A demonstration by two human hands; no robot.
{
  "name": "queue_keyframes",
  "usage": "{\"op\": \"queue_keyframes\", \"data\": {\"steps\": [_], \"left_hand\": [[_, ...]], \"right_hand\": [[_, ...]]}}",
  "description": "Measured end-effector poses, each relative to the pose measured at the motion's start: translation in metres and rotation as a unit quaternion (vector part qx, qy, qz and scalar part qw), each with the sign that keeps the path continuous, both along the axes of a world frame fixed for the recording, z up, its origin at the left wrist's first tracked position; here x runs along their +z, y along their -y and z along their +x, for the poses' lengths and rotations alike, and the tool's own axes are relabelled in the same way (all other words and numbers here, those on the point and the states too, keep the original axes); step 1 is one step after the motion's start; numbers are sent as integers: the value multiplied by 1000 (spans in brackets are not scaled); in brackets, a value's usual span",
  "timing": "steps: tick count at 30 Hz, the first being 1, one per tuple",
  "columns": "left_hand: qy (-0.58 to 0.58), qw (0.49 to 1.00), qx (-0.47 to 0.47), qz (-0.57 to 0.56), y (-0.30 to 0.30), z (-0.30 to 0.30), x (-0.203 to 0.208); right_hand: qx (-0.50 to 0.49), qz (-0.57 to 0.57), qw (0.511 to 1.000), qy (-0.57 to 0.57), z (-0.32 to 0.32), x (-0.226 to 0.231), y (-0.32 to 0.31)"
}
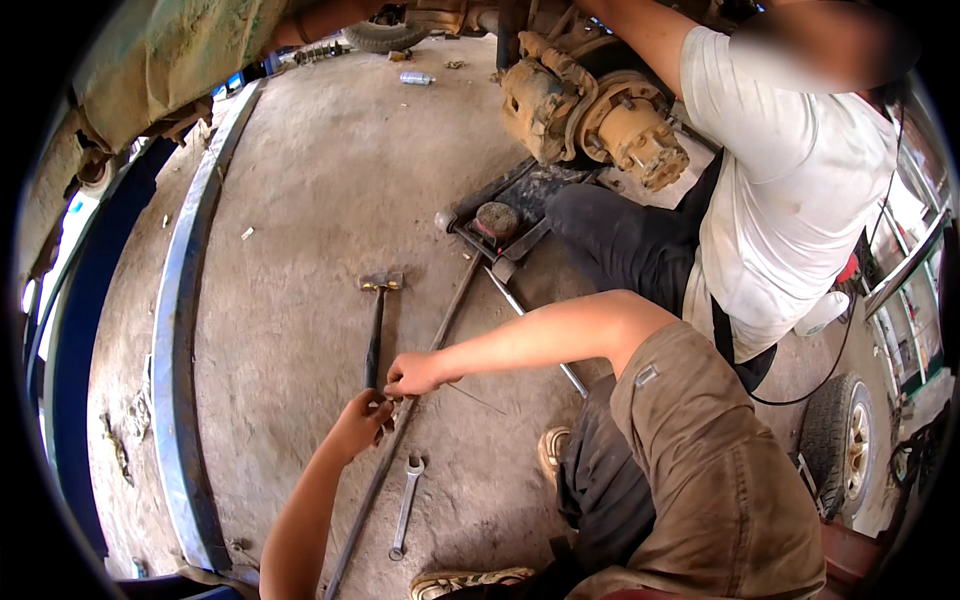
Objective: The person sits on the floor and repeatedly bends, twists, and manipulates a small metal wire or rod with their hands. A coworker works on a vehicle's wheel hub in the background.
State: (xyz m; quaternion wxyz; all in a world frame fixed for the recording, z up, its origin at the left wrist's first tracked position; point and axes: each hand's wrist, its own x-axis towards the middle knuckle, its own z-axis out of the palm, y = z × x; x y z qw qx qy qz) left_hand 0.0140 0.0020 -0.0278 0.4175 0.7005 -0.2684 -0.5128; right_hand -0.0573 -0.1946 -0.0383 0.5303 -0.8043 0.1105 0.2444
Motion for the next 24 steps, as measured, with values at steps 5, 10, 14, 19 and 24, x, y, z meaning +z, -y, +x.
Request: {"op": "queue_keyframes", "data": {"steps": [5, 10, 14, 19, 24], "left_hand": [[-25, 998, -60, 4, 6, 11, -11], [-198, 977, -79, 8, 5, 13, -3], [-298, 953, -50, 0, -1, 16, -15], [-256, 966, -33, 24, 5, 13, -28], [-220, 975, -29, 15, 5, 11, -43]], "right_hand": [[87, -59, 992, 69, 7, -15, 12], [195, -143, 965, 97, 5, 5, 5], [228, -118, 959, 118, 7, 3, 4], [243, -145, 956, 80, 7, -10, 6], [233, -185, 949, 105, 2, -15, 0]]}}
